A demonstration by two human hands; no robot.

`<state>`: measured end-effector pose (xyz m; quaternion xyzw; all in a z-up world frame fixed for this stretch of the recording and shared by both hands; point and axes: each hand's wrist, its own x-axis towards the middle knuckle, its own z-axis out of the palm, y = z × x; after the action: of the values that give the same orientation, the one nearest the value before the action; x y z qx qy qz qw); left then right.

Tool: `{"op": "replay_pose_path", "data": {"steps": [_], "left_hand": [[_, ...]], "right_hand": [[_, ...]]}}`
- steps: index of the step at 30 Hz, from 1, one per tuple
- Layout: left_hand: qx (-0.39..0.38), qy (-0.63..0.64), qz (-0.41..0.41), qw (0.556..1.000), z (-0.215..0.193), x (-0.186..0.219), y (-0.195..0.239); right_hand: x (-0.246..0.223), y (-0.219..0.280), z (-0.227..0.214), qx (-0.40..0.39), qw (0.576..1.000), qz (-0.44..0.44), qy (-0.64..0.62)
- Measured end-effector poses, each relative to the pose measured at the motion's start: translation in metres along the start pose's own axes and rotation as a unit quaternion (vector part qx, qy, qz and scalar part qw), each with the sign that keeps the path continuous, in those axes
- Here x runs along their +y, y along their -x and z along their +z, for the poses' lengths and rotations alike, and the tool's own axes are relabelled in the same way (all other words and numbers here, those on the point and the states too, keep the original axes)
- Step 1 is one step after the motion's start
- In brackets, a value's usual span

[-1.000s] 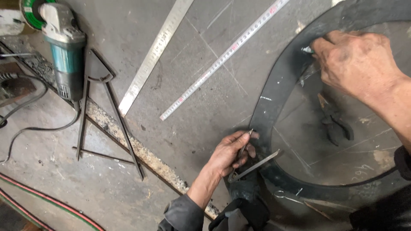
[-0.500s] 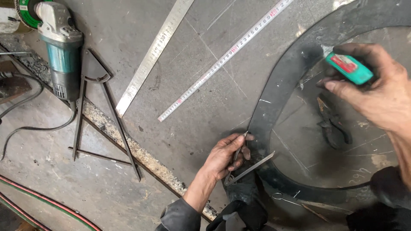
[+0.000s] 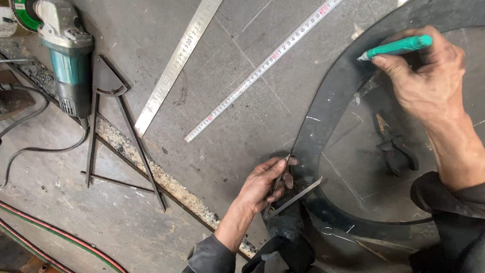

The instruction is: Use a compass, measuring tape, and marker to mark points on a circular metal piece.

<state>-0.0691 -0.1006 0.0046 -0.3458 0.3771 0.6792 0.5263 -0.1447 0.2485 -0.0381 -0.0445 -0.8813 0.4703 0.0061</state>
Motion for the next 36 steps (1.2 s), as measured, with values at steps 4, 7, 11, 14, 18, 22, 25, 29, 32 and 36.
{"op": "replay_pose_path", "data": {"steps": [4, 7, 11, 14, 18, 22, 25, 29, 32, 36], "left_hand": [[-0.003, 0.007, 0.001, 1.0, -0.001, -0.001, -0.001], [-0.003, 0.005, 0.004, 1.0, -0.001, -0.001, -0.002], [-0.01, 0.009, 0.004, 1.0, -0.002, -0.001, -0.002], [-0.004, 0.002, 0.003, 1.0, -0.002, -0.001, -0.002], [-0.008, 0.005, 0.005, 1.0, -0.003, -0.002, -0.002], [-0.01, -0.001, 0.011, 1.0, -0.003, -0.003, -0.002], [0.003, -0.009, 0.002, 1.0, 0.0, 0.0, 0.001], [-0.003, -0.006, 0.005, 1.0, -0.002, -0.002, -0.002], [0.001, 0.009, -0.005, 1.0, -0.003, -0.003, -0.003], [-0.022, 0.014, 0.014, 1.0, -0.005, -0.005, -0.003]], "right_hand": [[-0.009, -0.002, -0.001, 0.002, 0.999, -0.046, 0.014], [-0.024, -0.01, -0.003, 0.001, 0.993, -0.053, 0.103], [-0.012, -0.008, -0.004, -0.013, 0.991, -0.067, 0.112], [-0.006, -0.006, -0.004, -0.02, 0.988, -0.07, 0.134], [-0.016, -0.01, -0.004, -0.011, 0.985, -0.095, 0.145], [-0.008, -0.01, -0.005, -0.013, 0.982, -0.097, 0.163], [-0.004, -0.008, -0.005, -0.02, 0.984, -0.106, 0.143], [-0.011, -0.01, -0.005, -0.021, 0.987, -0.078, 0.138], [-0.018, -0.016, -0.006, -0.025, 0.982, -0.094, 0.163], [-0.003, -0.003, -0.01, -0.027, 0.988, -0.096, 0.122]]}}
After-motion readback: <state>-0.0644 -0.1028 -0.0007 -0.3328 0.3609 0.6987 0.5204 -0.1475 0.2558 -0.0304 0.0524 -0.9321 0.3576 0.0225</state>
